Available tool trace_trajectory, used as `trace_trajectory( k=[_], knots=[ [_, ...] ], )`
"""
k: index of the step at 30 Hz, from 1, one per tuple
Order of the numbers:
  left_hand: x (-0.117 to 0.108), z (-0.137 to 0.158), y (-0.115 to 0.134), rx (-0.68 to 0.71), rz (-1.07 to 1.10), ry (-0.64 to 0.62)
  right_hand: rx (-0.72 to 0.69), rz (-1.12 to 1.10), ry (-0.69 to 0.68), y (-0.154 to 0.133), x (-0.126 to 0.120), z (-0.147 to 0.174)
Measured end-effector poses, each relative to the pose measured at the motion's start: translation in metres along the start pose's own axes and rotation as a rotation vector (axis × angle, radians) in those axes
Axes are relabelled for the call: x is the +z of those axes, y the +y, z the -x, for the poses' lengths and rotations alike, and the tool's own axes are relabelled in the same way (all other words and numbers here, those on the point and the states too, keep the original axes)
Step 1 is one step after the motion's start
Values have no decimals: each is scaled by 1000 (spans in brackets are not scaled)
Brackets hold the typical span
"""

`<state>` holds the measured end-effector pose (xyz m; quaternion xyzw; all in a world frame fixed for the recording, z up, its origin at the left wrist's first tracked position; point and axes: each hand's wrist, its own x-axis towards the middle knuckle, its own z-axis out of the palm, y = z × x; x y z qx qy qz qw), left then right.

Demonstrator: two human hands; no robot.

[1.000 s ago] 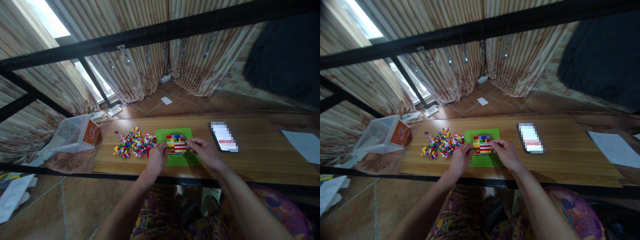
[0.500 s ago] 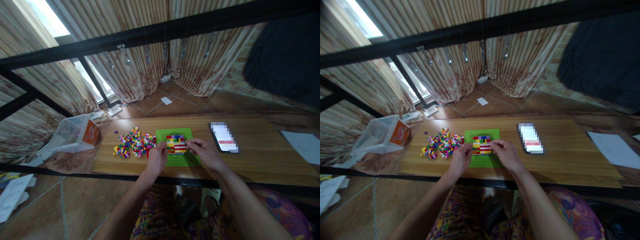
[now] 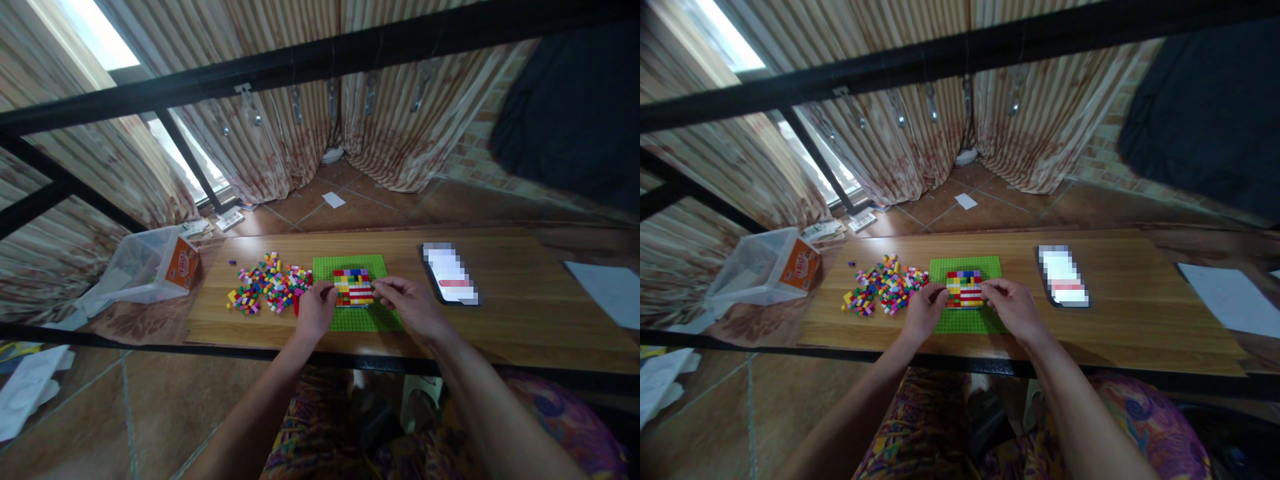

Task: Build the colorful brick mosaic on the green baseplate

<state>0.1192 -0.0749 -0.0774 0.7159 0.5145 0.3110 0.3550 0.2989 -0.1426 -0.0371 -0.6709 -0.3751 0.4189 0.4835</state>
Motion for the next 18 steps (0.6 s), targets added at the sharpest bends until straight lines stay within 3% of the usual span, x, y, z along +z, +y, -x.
trace_trajectory(
  k=[18],
  knots=[
    [11, 3, 1, -97, 122, 78, -7, 51, -32, 11, 1, -1]
  ],
)
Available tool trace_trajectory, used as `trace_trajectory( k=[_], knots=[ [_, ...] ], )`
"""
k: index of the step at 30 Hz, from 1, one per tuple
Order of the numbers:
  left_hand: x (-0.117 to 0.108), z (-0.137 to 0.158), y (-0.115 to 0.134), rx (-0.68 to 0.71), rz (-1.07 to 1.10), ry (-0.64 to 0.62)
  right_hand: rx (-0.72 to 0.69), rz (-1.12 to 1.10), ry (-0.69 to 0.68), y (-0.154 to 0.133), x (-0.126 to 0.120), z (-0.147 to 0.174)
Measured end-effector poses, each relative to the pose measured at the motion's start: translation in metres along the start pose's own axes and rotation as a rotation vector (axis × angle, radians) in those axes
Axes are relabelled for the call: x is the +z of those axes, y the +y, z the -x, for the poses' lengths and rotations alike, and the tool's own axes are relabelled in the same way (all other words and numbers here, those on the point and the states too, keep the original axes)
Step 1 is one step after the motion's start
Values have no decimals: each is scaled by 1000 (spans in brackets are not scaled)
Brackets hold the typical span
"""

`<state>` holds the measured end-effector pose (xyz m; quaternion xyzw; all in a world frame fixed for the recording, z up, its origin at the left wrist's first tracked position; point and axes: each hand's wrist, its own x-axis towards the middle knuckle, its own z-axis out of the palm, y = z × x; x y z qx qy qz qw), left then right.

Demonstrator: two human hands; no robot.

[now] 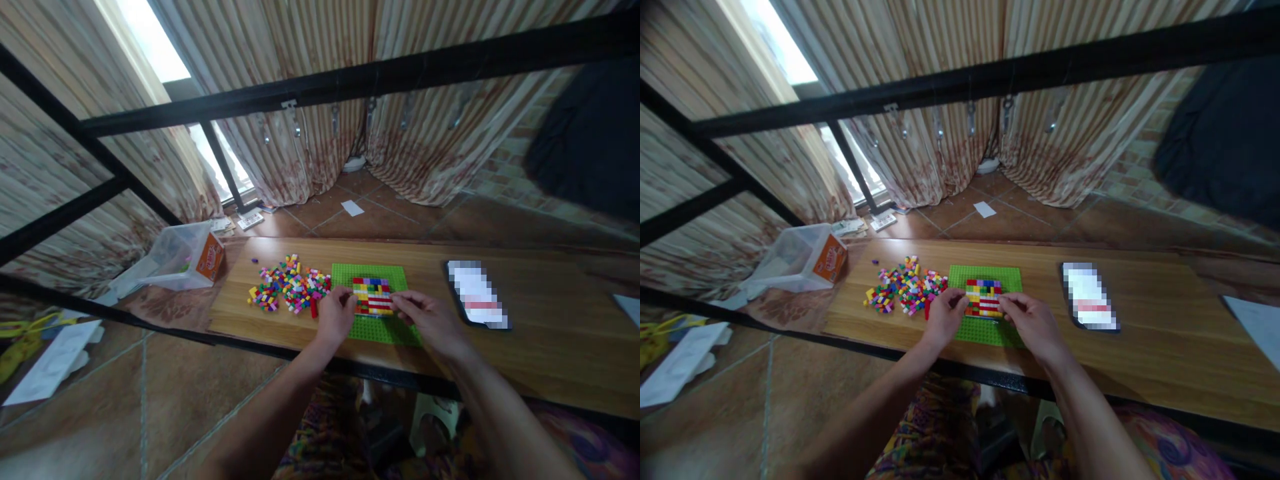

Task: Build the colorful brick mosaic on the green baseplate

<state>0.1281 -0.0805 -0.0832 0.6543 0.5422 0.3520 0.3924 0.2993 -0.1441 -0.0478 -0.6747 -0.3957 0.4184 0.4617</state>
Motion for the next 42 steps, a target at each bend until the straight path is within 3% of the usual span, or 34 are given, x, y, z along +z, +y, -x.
trace_trajectory(
  k=[6, 12, 17, 24, 28, 33, 38, 42],
  knots=[
    [-30, 7, 0, 83, -79, 77, -9, 9, 0, 2, -4, 1],
    [-94, 8, -40, 32, -256, 278, 22, -27, 13, 4, -7, 1],
    [-130, 11, -66, 40, -470, 279, 15, -14, 16, 3, -4, 2],
    [-131, 0, -73, 187, -670, 171, 15, -3, 11, 4, -4, 0],
    [-131, -4, -71, 264, -684, 91, 9, 16, 7, 3, -4, 0],
    [-132, -3, -68, 264, -637, 93, 9, 15, 4, 0, -3, 1],
    [-125, 1, -61, 129, -395, 154, -7, 16, 6, -1, -3, 2],
    [-113, 10, -51, -65, 113, 133, 2, -11, 0, 0, -3, 1]
  ],
)
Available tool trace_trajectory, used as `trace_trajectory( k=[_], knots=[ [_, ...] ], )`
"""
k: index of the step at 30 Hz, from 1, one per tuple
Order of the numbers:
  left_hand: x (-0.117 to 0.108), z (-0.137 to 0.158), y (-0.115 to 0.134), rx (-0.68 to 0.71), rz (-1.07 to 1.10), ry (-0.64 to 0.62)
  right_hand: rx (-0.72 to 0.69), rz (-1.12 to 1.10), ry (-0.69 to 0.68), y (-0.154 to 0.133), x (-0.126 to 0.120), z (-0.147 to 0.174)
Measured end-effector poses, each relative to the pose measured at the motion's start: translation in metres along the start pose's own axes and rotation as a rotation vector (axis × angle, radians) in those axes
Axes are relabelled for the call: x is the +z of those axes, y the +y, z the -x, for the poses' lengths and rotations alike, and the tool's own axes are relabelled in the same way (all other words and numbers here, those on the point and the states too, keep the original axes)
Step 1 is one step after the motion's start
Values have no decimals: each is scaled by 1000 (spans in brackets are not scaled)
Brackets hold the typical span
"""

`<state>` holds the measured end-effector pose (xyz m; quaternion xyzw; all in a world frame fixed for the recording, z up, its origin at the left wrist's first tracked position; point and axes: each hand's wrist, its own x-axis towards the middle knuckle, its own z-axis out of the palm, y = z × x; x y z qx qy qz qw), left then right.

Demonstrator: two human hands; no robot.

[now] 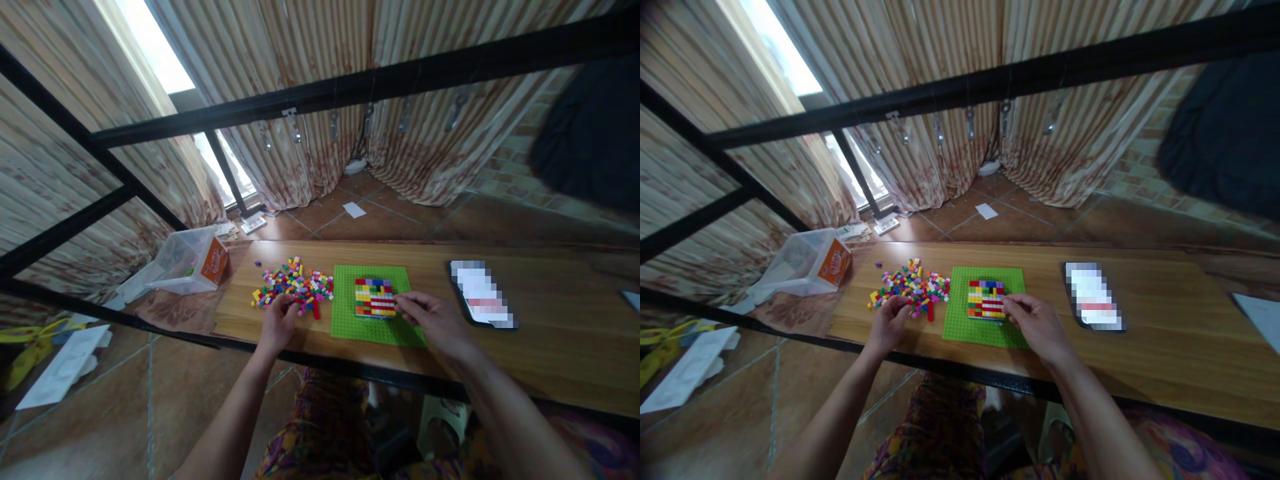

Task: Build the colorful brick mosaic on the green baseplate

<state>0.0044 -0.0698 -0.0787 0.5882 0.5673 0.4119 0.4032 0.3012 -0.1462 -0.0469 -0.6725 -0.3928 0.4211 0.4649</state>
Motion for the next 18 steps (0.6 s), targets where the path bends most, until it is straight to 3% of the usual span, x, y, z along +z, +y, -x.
trace_trajectory(
  k=[4, 8, 13, 18],
  knots=[
    [8, 14, 8, -279, 500, -101, 4, -10, 7, 1, 0, 0],
    [8, 21, 18, -421, 657, -153, 6, -2, 11, 0, 1, 0],
    [10, 22, 26, -403, 632, -147, -1, 20, 13, -1, 1, 0],
    [17, 23, 23, -270, 501, -118, 12, 16, 9, 0, 1, -1]
  ],
)
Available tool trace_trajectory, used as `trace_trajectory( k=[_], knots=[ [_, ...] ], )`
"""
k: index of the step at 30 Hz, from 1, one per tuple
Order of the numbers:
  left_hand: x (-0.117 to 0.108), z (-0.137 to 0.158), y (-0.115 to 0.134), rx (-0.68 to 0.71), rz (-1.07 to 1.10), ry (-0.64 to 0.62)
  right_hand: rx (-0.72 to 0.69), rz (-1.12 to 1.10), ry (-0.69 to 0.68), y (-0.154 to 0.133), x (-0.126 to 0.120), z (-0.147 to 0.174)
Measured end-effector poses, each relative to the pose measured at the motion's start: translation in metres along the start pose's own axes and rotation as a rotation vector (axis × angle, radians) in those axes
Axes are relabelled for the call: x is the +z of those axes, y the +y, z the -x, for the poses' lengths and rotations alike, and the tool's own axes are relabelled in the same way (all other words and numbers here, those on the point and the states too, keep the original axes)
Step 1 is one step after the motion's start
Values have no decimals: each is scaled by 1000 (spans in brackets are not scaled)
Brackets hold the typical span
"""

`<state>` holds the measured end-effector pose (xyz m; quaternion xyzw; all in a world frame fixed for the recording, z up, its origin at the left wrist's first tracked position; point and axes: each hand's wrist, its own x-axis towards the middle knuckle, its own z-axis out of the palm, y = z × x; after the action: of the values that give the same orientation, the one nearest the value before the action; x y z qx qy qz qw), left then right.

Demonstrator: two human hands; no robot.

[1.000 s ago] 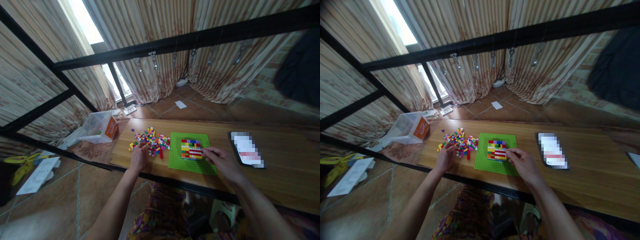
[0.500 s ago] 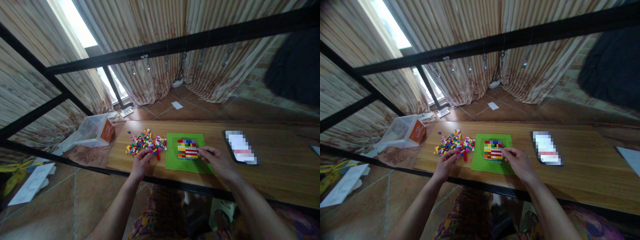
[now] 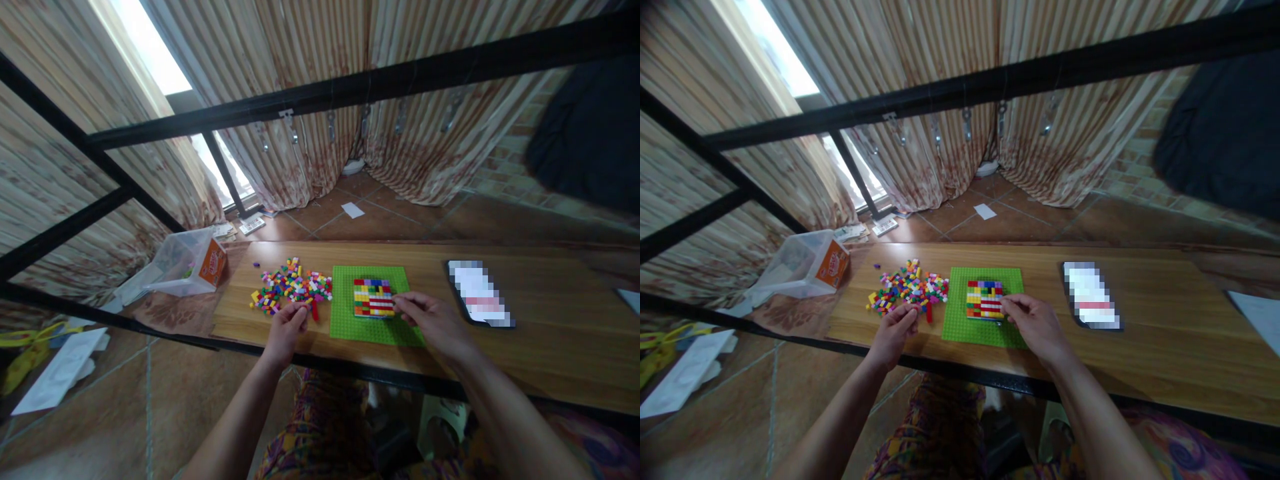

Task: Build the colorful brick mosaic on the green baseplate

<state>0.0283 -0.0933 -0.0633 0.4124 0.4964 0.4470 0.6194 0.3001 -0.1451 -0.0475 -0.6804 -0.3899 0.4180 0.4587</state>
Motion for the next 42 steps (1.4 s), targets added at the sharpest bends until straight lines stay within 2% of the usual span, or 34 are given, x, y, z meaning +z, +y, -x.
trace_trajectory(
  k=[4, 8, 12, 16, 19, 23, 31, 35, 38, 42],
  knots=[
    [6, -4, -7, 70, -76, 51, -1, -2, -6, 1, 0, 0],
    [8, -10, -16, 99, -186, 40, -8, 29, 0, -1, -1, 1],
    [2, -18, -16, 255, -519, 83, -25, 54, 14, -3, -1, 1],
    [-6, -31, -3, 408, -943, 181, -35, 77, 11, -2, -1, 0],
    [-9, -40, 6, 414, -1169, 237, -39, 93, 6, -1, -1, 0],
    [-11, -47, 8, 376, -1296, 280, -49, 118, 8, -3, -2, 1],
    [-17, -50, 4, 349, -1311, 307, -58, 162, -5, -1, -3, 1],
    [-16, -48, 6, 426, -1137, 301, -55, 154, -3, -3, -2, 2],
    [-6, -38, 5, 452, -931, 211, -58, 133, -1, -6, -2, 2],
    [21, -16, -3, 482, -734, -26, -77, 121, 15, -8, -2, 2]
  ],
)
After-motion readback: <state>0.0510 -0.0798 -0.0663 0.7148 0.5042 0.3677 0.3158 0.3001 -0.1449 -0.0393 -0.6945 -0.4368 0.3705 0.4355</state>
